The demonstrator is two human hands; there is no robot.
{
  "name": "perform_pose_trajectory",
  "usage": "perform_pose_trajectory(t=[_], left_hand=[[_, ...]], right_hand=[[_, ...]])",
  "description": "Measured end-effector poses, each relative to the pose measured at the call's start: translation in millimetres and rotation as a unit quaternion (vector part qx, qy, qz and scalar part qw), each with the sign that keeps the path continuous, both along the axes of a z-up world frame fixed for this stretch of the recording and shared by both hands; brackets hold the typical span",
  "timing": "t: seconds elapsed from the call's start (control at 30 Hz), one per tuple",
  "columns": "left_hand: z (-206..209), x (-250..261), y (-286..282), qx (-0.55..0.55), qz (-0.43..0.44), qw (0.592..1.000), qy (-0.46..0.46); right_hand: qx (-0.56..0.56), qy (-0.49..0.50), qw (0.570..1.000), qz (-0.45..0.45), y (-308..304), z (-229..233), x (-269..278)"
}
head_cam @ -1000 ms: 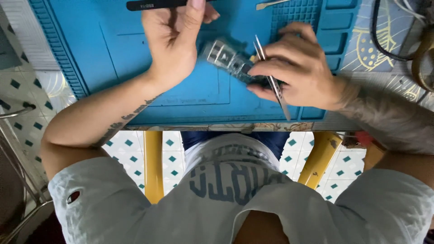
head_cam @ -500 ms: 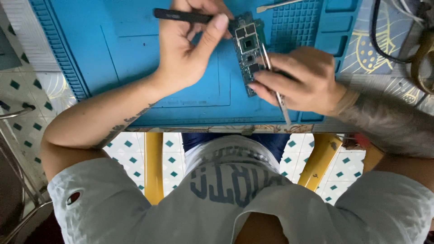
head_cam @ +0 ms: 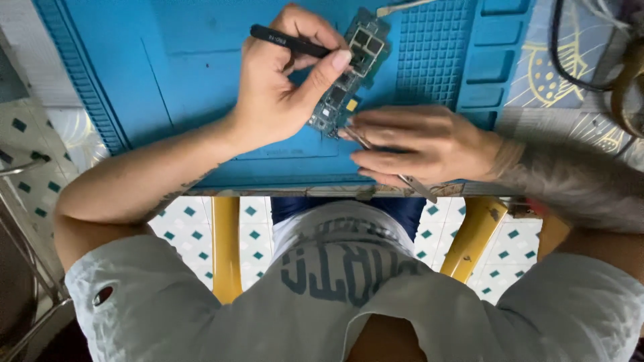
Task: The person uses a pair of tweezers and a small screwdriver to manipulate components on a small green circuit board. They repeatedly adjust and reposition small parts on the board while holding it steady with their other hand.
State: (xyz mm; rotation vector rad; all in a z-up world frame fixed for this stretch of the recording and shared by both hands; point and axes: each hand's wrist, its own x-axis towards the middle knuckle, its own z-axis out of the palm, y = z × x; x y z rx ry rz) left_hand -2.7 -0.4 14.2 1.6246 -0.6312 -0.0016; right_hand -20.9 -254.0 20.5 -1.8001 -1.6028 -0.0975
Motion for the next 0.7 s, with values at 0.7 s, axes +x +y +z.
perform_pose_trajectory(t=[0.7], left_hand=[[0.2, -7.0, -4.4, -0.047, 0.002, 0.998, 0.038]], right_hand=[[-0.036, -0.117, 0.989, -0.089, 2.6, -3.4, 2.8]])
